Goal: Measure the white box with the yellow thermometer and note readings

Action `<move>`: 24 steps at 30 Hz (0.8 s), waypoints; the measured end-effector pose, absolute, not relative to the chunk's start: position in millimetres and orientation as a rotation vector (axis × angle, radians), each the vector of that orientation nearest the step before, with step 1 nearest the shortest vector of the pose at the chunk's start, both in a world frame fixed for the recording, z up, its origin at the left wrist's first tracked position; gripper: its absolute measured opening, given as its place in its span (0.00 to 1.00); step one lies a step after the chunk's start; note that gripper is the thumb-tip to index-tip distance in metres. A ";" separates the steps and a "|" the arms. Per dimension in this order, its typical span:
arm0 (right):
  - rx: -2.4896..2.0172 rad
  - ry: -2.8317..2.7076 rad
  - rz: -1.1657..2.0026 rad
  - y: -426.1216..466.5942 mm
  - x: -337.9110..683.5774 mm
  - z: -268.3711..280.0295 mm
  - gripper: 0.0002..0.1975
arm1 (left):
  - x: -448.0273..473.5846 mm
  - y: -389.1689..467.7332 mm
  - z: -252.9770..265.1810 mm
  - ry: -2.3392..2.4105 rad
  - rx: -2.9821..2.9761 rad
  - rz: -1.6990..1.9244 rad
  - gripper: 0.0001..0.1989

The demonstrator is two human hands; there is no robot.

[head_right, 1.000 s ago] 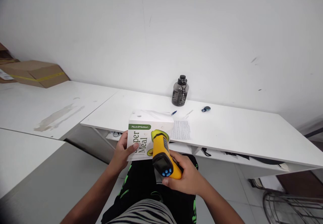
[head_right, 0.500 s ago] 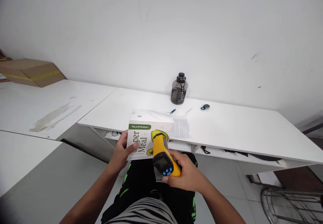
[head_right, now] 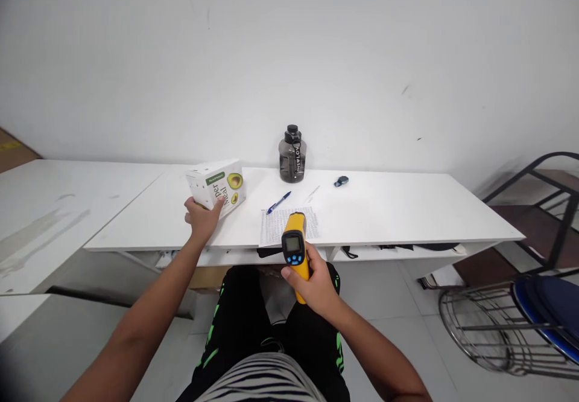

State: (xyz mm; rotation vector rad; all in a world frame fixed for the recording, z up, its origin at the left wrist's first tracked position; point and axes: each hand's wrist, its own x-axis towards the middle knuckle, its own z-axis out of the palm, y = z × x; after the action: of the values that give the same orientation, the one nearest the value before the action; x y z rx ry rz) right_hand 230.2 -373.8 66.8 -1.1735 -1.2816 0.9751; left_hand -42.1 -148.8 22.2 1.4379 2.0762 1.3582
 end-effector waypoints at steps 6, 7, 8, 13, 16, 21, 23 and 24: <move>-1.189 -1.234 0.913 -370.0 230.5 61.9 0.16 | -46.0 -137.6 8.3 2.103 1.465 1.208 0.42; -1.192 -1.232 0.910 -369.5 230.4 61.8 0.16 | -46.6 -137.6 6.3 2.100 1.460 1.202 0.42; -1.194 -1.232 0.907 -369.1 230.2 62.0 0.17 | -47.0 -137.6 4.9 2.099 1.458 1.200 0.42; -1.198 -1.231 0.889 -368.1 228.3 64.1 0.16 | -47.8 -137.3 3.3 2.092 1.456 1.214 0.42; -1.192 -1.214 0.912 -367.7 226.6 63.8 0.16 | -47.7 -137.1 2.8 2.092 1.452 1.219 0.42; -1.180 -1.178 0.952 -367.0 224.5 63.7 0.17 | -49.2 -135.3 -1.4 2.104 1.460 1.226 0.44; -1.181 -1.169 0.972 -366.8 224.0 64.5 0.17 | -49.9 -134.9 -2.6 2.103 1.462 1.230 0.45; -1.181 -1.164 0.985 -366.6 223.8 64.9 0.17 | -50.2 -134.9 -3.0 2.095 1.477 1.223 0.45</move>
State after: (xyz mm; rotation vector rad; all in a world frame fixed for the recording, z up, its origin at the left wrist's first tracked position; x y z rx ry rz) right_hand 223.8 -366.6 64.9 -1.1808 -1.1636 0.9845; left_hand -50.2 -134.9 -3.0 1.4767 2.0951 1.2226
